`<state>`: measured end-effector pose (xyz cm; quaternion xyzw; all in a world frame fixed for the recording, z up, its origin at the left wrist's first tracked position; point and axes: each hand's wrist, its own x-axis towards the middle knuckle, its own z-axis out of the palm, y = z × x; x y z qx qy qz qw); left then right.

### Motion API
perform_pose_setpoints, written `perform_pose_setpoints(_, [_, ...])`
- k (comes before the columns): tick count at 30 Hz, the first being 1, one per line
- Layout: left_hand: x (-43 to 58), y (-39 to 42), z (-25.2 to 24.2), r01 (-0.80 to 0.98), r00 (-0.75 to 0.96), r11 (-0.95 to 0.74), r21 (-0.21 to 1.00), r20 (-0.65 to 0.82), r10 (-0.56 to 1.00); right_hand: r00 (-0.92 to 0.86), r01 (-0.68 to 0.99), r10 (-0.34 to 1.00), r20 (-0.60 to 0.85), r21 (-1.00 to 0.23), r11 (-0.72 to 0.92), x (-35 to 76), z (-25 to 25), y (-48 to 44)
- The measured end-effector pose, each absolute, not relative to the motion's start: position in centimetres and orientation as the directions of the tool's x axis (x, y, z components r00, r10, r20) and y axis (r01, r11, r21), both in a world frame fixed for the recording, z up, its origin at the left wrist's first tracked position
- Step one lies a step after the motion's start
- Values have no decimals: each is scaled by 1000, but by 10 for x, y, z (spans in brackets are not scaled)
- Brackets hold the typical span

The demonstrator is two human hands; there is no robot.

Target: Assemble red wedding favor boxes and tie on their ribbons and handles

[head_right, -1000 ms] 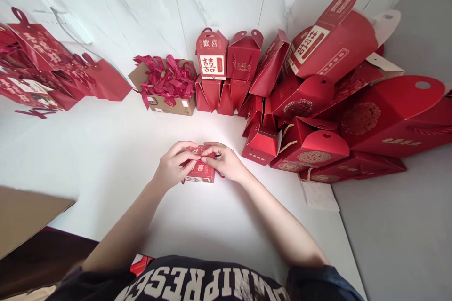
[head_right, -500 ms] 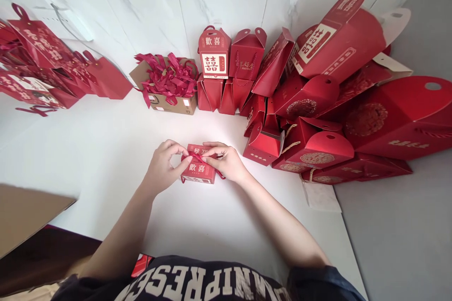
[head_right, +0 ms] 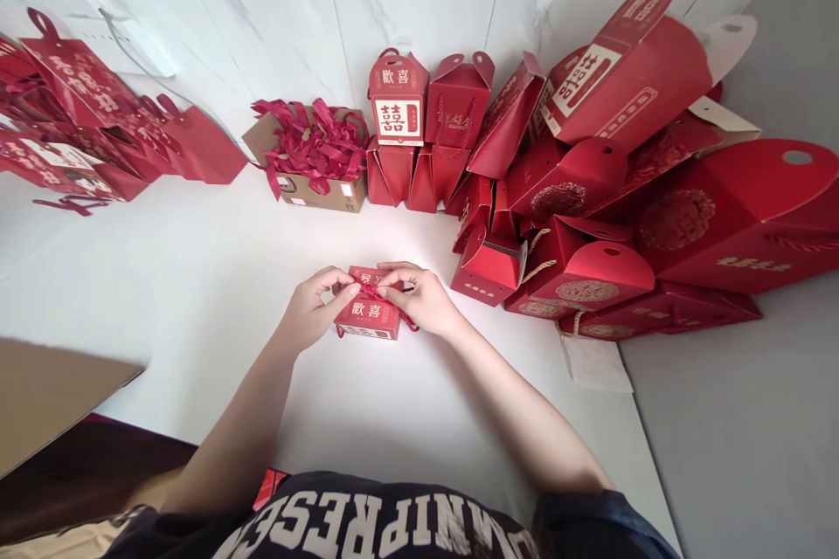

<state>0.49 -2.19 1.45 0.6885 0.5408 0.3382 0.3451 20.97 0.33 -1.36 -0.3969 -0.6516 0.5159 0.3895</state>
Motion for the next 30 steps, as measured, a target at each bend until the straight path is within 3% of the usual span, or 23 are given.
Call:
perform_pose_setpoints(11, [-7, -26, 20, 588, 316, -329, 739, 165, 934, -312, 152, 950, -27, -988, 22, 211, -10, 3])
perform_pose_setpoints(18, [-9, -28, 13, 650, 277, -340, 680, 204, 939, -228, 345, 973, 29, -932, 109, 215, -5, 4])
perform_pose_setpoints(24, [-5, -23, 8, 745, 187, -362, 561, 346, 919, -366, 327, 929, 60, -926, 189, 220, -2, 4])
perform_pose_setpoints(30, [-9, -28, 11, 594, 426, -562, 576, 368, 827, -392, 264, 915, 92, -942, 208, 223, -5, 7])
